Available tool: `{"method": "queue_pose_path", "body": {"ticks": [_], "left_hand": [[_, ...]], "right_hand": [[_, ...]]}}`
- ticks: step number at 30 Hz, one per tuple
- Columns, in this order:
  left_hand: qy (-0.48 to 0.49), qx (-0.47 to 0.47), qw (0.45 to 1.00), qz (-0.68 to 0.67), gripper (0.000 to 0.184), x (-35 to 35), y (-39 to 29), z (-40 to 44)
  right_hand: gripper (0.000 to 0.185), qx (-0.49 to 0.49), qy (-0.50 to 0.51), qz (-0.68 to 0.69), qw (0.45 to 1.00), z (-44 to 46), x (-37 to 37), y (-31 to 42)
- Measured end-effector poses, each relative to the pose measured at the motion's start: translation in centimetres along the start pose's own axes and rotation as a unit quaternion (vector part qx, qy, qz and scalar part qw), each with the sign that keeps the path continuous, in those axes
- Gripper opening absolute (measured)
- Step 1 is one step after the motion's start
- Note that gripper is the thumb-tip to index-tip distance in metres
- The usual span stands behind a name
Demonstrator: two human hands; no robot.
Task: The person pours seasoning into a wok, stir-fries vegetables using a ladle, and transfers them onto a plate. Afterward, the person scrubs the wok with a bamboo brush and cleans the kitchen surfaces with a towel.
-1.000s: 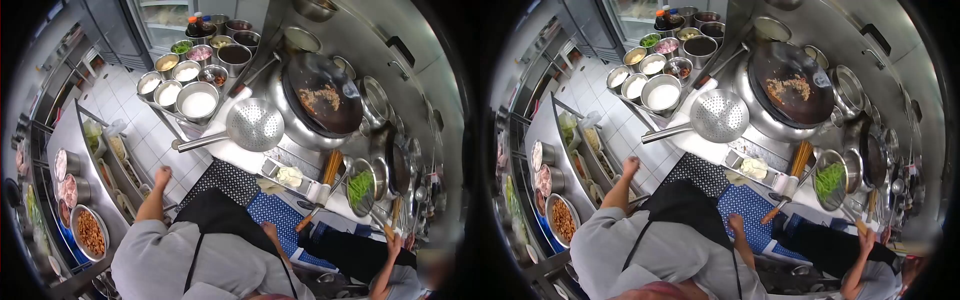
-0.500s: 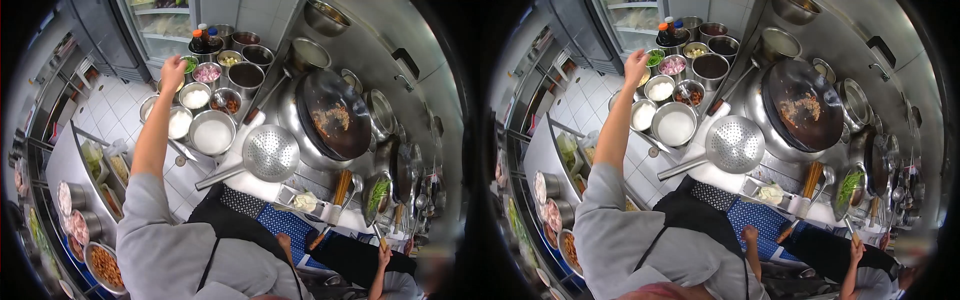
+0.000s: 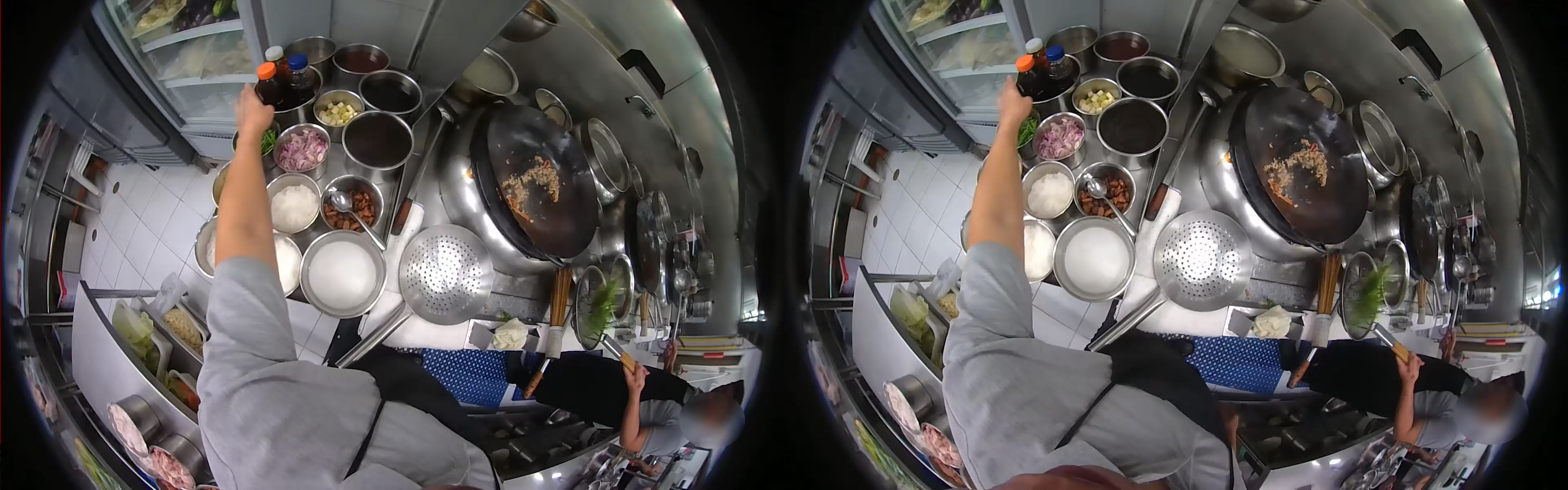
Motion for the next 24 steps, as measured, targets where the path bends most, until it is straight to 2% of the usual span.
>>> {"method": "queue_pose_path", "body": {"ticks": [1, 4, 7, 10, 11, 13, 16, 19, 22, 24], "left_hand": [[-0.056, 0.040, 0.993, 0.097, 0.061, 1.8, 1.6, 0.9], [0.029, 0.085, 0.982, 0.165, 0.038, 0.5, 1.4, -0.3], [0.031, 0.170, 0.973, 0.152, 0.022, -1.4, 0.7, -1.1], [0.036, 0.172, 0.969, 0.172, 0.024, -4.0, -1.7, -3.1], [0.001, 0.200, 0.965, 0.171, 0.029, -4.0, -2.2, -3.7], [0.054, 0.197, 0.967, 0.153, 0.028, -4.7, -3.8, -4.7], [0.028, 0.193, 0.975, 0.104, 0.029, -4.8, -2.9, -4.4], [0.004, 0.228, 0.972, 0.055, 0.024, -3.9, -0.5, -3.4], [0.018, 0.275, 0.958, 0.072, 0.020, -3.8, -0.8, -3.2], [0.008, 0.259, 0.962, 0.085, 0.019, -4.0, -2.1, -4.0]], "right_hand": [[0.018, 0.008, -0.002, 0.007, 1.000, -0.2, 0.1, 0.6], [0.017, 0.024, -0.006, 0.024, 0.999, -0.6, 0.2, 1.7], [0.016, 0.027, -0.014, 0.038, 0.999, -0.8, -0.2, 3.6], [0.015, 0.021, -0.016, 0.043, 0.999, -0.5, 0.0, 4.3], [0.014, 0.017, -0.016, 0.044, 0.999, -0.3, 0.2, 4.2], [0.014, 0.010, -0.017, 0.049, 0.999, -0.2, 0.4, 4.6], [0.013, -0.007, -0.015, 0.060, 0.998, 0.0, 0.3, 5.7], [0.013, -0.025, -0.013, 0.068, 0.997, 0.3, 0.3, 7.9], [0.021, -0.035, -0.013, 0.023, 0.999, 1.3, 0.4, 8.6], [0.030, -0.009, -0.006, 0.020, 1.000, 1.7, 0.5, 8.1]]}}
Point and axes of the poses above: each hand's wrist, its own z-axis towards the middle knuckle, its own x-axis out of the palm, y = z × x, the point moved 4 cm from there along z, towards the middle knuckle, and after that the axes turned 8 degrees about z, right-handed, at the moved point
